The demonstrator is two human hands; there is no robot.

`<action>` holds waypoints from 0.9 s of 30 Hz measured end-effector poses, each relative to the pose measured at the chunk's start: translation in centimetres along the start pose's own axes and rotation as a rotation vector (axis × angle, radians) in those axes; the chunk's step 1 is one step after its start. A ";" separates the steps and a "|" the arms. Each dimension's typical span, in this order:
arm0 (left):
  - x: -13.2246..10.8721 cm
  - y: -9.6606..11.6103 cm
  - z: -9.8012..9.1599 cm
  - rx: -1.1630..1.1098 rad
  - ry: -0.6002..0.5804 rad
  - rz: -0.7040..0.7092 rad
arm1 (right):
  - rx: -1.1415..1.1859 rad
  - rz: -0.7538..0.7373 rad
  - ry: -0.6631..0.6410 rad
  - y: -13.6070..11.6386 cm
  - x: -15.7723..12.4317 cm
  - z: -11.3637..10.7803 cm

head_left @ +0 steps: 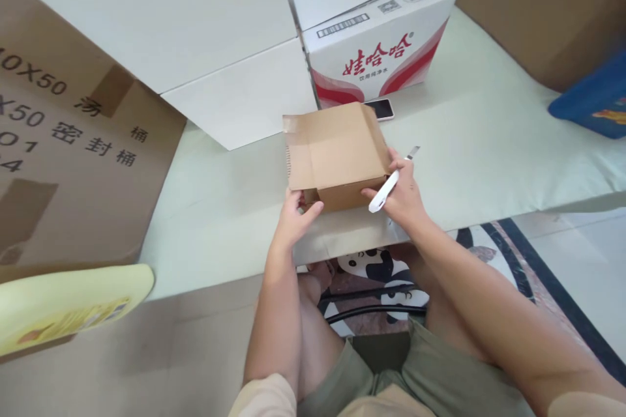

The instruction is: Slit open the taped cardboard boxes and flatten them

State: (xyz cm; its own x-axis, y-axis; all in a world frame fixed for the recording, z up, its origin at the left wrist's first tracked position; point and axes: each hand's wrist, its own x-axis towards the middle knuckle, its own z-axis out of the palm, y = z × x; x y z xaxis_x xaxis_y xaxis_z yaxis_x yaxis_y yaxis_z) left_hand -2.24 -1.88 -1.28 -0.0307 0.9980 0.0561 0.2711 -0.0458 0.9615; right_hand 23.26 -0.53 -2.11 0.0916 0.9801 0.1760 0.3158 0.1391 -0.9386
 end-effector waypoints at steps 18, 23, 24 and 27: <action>-0.2 2.6 -0.5 -0.202 0.029 -0.196 | 0.200 -0.044 0.251 -0.4 -0.7 -0.6; -0.7 2.6 -1.7 -0.500 -0.054 -0.180 | 0.362 0.251 0.235 -0.7 -0.6 -1.9; -0.8 2.5 -1.9 -0.563 -0.060 -0.176 | 0.412 0.285 0.189 -0.7 -0.7 -2.1; -0.4 2.1 -2.0 -0.579 0.045 -0.140 | 0.529 0.298 0.138 -1.0 -0.8 -2.3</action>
State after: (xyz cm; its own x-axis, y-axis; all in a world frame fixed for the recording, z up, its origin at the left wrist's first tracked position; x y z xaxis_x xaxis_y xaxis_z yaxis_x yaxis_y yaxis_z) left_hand -3.61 -2.51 1.29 -0.0728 0.9940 -0.0821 -0.3066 0.0560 0.9502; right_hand 25.07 -1.81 -0.64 0.2365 0.9650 -0.1129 -0.2494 -0.0520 -0.9670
